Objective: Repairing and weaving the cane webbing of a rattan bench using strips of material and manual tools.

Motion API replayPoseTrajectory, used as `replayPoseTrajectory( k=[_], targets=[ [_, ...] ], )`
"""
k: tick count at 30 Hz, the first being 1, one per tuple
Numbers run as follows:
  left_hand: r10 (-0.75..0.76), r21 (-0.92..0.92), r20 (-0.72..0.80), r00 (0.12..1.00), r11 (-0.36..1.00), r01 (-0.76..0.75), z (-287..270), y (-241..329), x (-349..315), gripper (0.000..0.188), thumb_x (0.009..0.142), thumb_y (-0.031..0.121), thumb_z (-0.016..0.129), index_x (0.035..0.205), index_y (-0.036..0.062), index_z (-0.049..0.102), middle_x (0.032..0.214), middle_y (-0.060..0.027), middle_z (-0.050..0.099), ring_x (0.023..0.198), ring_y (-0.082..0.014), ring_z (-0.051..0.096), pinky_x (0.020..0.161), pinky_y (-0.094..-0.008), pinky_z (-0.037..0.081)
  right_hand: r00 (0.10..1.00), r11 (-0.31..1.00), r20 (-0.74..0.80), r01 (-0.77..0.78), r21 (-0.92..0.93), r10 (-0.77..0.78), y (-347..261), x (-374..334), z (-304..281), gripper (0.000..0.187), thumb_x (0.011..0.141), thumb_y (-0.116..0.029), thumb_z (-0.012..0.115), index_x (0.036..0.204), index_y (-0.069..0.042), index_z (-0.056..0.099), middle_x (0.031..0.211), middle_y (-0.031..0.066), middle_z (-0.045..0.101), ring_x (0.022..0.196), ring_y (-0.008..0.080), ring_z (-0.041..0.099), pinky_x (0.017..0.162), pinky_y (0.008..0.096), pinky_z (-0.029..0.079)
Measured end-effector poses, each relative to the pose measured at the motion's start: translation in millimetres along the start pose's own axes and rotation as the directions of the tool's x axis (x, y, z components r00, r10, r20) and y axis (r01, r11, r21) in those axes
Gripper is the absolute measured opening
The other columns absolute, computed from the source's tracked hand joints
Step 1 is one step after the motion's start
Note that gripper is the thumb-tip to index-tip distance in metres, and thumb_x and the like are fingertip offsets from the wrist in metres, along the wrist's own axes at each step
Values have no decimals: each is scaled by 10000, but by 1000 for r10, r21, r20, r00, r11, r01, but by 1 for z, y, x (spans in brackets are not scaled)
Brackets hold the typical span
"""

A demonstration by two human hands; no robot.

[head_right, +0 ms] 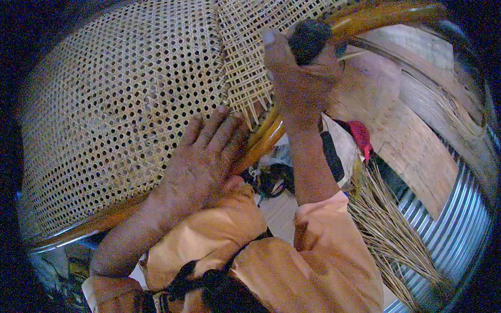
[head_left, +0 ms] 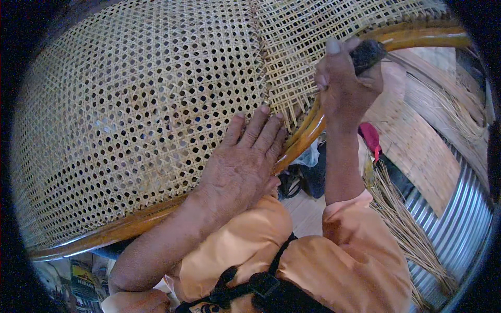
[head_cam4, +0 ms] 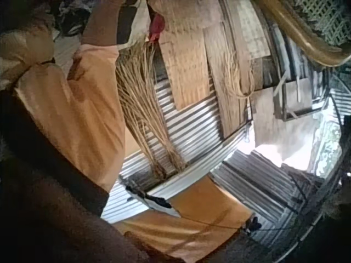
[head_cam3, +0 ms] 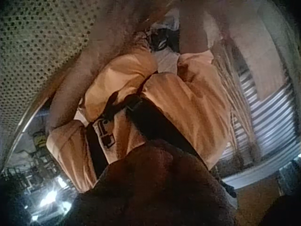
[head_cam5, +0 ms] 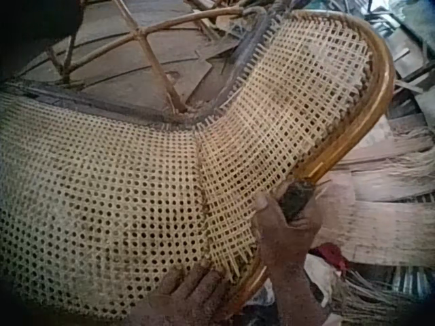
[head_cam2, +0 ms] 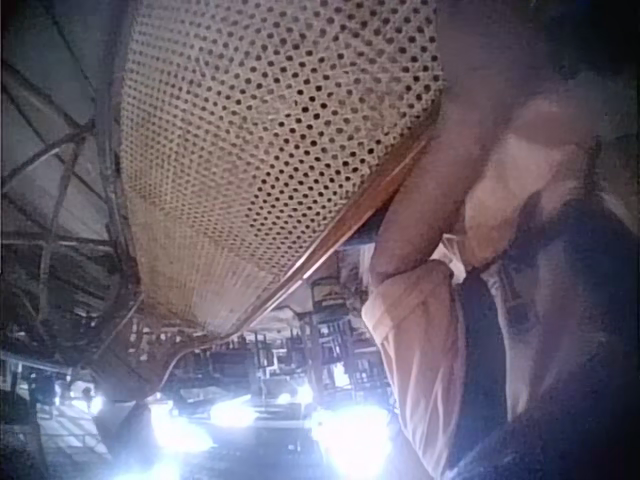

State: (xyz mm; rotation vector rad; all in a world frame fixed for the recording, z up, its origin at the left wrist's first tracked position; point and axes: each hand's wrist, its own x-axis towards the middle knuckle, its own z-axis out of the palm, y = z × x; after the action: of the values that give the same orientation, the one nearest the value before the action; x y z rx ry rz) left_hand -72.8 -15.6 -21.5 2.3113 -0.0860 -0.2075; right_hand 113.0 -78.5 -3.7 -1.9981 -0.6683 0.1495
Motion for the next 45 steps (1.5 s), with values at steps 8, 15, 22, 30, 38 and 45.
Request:
replayPoseTrajectory(
  k=[8,15,22,30,38,45],
  targets=[
    [-11,-22,-31,999,1000,11,0,-1,1,836,688,455,660,1331,15,359,1398,-127,331,1336,-310,224,1067,-488,217,851,884,244,-437,-164,466,-44,27,23,252,831,-195,651,767,-145,412,587,-66,332,494,60,337,464,251,330],
    [4,-8,-43,999,1000,-5,3,-5,-2,841,688,463,656,1333,12,360,1390,-131,344,1332,-305,237,1068,-475,216,924,914,142,-311,-259,355,-31,19,31,232,786,-211,688,727,-101,492,512,-32,465,397,45,419,352,196,318],
    [5,23,-38,999,1000,-4,1,-5,-2,827,695,469,646,1327,11,373,1388,-124,350,1328,-299,245,1070,-469,211,959,940,106,-280,195,263,-17,16,19,227,774,-112,705,763,-94,480,518,-22,463,400,51,429,344,190,320],
    [7,5,-48,999,1000,-7,1,-3,1,832,684,463,656,1322,7,378,1380,-131,355,1326,-301,248,1067,-465,217,966,965,32,-259,30,258,-24,16,16,231,776,-132,705,764,-95,478,520,-30,458,403,49,430,353,195,322],
    [4,-19,-37,999,1000,-4,1,-3,0,840,676,463,664,1321,5,378,1377,-133,354,1334,-303,225,1074,-465,211,970,975,108,-220,20,217,-29,16,15,220,774,-112,693,764,-94,474,507,-25,444,403,52,423,361,193,314],
    [-8,-14,-26,1000,1000,7,-4,-2,0,834,672,449,671,1317,7,380,1374,-140,354,1330,-310,233,1064,-481,229,946,955,141,-296,15,291,-17,12,15,209,777,-123,682,746,-82,479,521,-24,456,415,48,419,374,197,332]
  ],
)
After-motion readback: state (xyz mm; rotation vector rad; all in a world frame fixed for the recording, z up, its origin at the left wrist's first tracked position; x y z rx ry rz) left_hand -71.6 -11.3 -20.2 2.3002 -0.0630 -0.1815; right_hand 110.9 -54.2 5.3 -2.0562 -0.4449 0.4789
